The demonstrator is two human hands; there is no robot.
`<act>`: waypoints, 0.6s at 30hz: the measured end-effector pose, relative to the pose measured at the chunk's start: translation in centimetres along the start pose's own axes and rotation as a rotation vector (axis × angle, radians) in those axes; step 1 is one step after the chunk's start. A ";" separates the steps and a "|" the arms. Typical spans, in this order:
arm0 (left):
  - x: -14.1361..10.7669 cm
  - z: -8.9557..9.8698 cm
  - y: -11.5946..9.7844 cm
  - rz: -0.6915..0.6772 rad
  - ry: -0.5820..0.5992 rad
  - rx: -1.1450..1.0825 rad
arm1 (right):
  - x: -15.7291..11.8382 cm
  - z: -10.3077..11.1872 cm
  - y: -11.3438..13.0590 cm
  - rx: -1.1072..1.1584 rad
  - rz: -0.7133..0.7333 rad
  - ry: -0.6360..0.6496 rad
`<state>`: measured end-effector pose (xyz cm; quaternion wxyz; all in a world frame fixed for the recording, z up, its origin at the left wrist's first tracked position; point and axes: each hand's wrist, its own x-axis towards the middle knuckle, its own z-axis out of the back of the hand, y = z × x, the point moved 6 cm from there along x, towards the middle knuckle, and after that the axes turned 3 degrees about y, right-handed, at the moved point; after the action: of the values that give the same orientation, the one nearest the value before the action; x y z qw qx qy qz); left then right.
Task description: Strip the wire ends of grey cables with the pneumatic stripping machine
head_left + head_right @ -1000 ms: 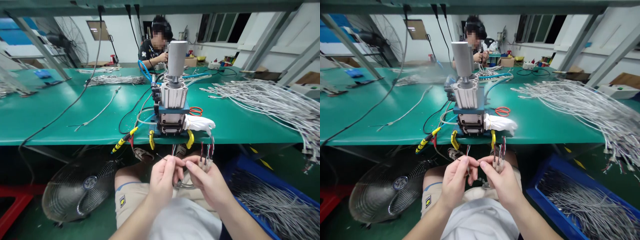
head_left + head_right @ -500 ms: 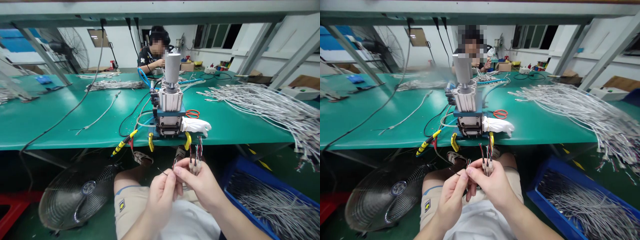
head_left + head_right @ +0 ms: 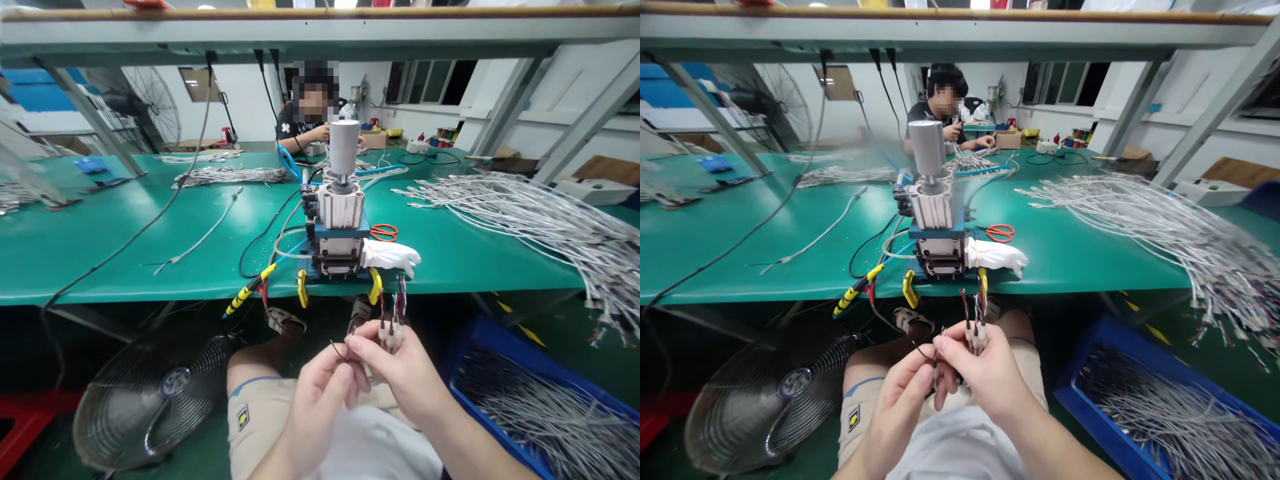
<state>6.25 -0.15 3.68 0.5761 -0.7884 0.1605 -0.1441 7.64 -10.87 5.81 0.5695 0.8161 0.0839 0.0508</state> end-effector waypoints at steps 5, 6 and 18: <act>-0.1 0.8 0.5 0.042 -0.034 -0.091 | -0.2 -0.2 0.7 -0.023 0.037 -0.039; -0.1 0.8 0.6 0.052 -0.044 -0.091 | -0.2 -0.3 0.7 -0.033 0.040 -0.044; -3.3 3.8 -4.8 -0.001 -0.108 -0.140 | -1.2 2.3 -1.6 -0.243 -0.038 -0.159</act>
<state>5.21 5.85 7.00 0.5273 -0.8335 0.1385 -0.0901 6.73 -12.66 3.48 0.6698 0.7408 0.0473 -0.0153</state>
